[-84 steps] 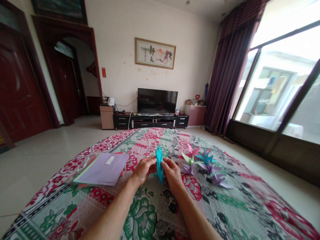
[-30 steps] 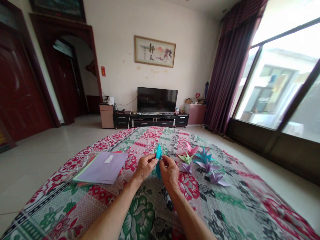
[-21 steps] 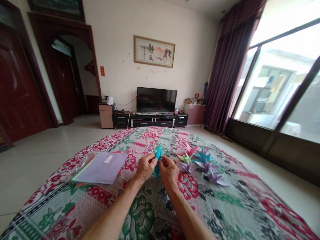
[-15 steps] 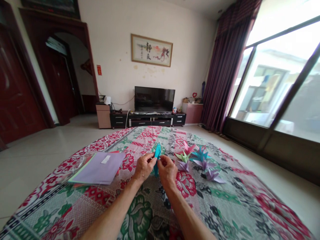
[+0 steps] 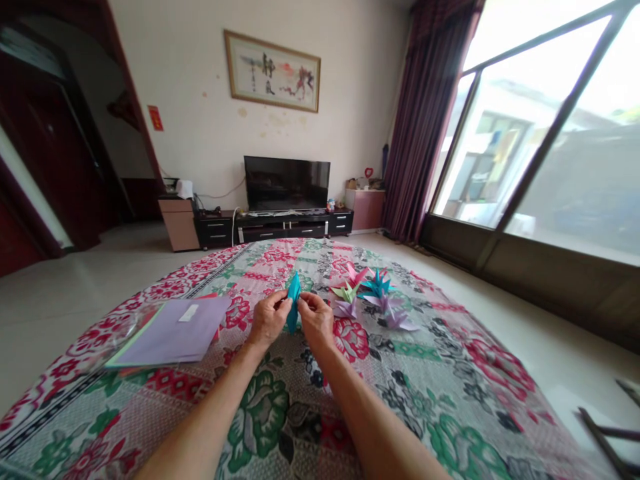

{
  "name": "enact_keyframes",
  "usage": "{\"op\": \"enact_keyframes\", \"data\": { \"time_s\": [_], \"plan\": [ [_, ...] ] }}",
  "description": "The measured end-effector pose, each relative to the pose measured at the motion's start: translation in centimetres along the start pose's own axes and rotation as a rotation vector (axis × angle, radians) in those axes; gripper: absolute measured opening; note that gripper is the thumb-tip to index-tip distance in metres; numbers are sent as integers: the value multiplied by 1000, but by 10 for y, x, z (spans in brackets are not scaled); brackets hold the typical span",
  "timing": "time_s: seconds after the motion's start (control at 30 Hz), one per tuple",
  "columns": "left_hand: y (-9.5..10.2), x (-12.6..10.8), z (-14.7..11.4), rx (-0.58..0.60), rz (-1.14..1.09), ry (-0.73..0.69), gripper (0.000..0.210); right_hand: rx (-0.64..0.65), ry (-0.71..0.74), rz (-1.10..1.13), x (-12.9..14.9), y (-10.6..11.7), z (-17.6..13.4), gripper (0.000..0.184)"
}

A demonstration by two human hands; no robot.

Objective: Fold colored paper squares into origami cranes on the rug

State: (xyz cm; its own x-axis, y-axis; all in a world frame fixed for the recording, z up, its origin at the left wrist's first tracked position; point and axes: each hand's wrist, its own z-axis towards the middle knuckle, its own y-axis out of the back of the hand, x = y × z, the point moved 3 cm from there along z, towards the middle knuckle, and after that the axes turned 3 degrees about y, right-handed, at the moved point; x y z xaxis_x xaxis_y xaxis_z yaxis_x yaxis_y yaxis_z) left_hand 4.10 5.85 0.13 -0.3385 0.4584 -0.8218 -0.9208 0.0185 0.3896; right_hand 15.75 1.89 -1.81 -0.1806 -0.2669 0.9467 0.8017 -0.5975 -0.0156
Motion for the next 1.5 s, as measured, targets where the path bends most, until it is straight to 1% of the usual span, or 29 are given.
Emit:
{"op": "enact_keyframes", "data": {
  "time_s": [0.2, 0.3, 0.5, 0.7, 0.83, 0.9, 1.1, 1.23, 1.37, 1.5],
  "plan": [
    [-1, -4, -2, -15, 67, -64, 30, 10, -8, 15, -1, -2, -1, 28],
    [-1, -6, -2, -2, 74, -81, 29, 33, -18, 53, -1, -4, 0, 28],
    [0, -8, -2, 41, -5, -46, 30, 72, -73, 146, -3, -4, 0, 31],
    [0, -5, -1, -10, 51, -22, 27, 34, -55, 75, -4, -3, 1, 31],
    [0, -3, -1, -60, 72, 9, 27, 22, -6, -5, -4, -4, 0, 32],
    [0, -2, -1, -67, 63, 24, 26, 23, 36, -51, -3, -4, 0, 32],
    [-1, -4, -1, -12, -90, 21, 27, 3, 118, -150, 5, -1, -2, 31],
    [-1, -5, 0, -10, -109, 28, 22, 16, 188, -258, 15, 0, -6, 31],
    [-1, -3, 0, -9, -149, 27, 25, 41, 277, -328, 21, 0, -8, 33],
    [-2, 0, 1, 1, -175, 37, 30, 60, 269, -307, 19, 0, -6, 33]
  ]
}}
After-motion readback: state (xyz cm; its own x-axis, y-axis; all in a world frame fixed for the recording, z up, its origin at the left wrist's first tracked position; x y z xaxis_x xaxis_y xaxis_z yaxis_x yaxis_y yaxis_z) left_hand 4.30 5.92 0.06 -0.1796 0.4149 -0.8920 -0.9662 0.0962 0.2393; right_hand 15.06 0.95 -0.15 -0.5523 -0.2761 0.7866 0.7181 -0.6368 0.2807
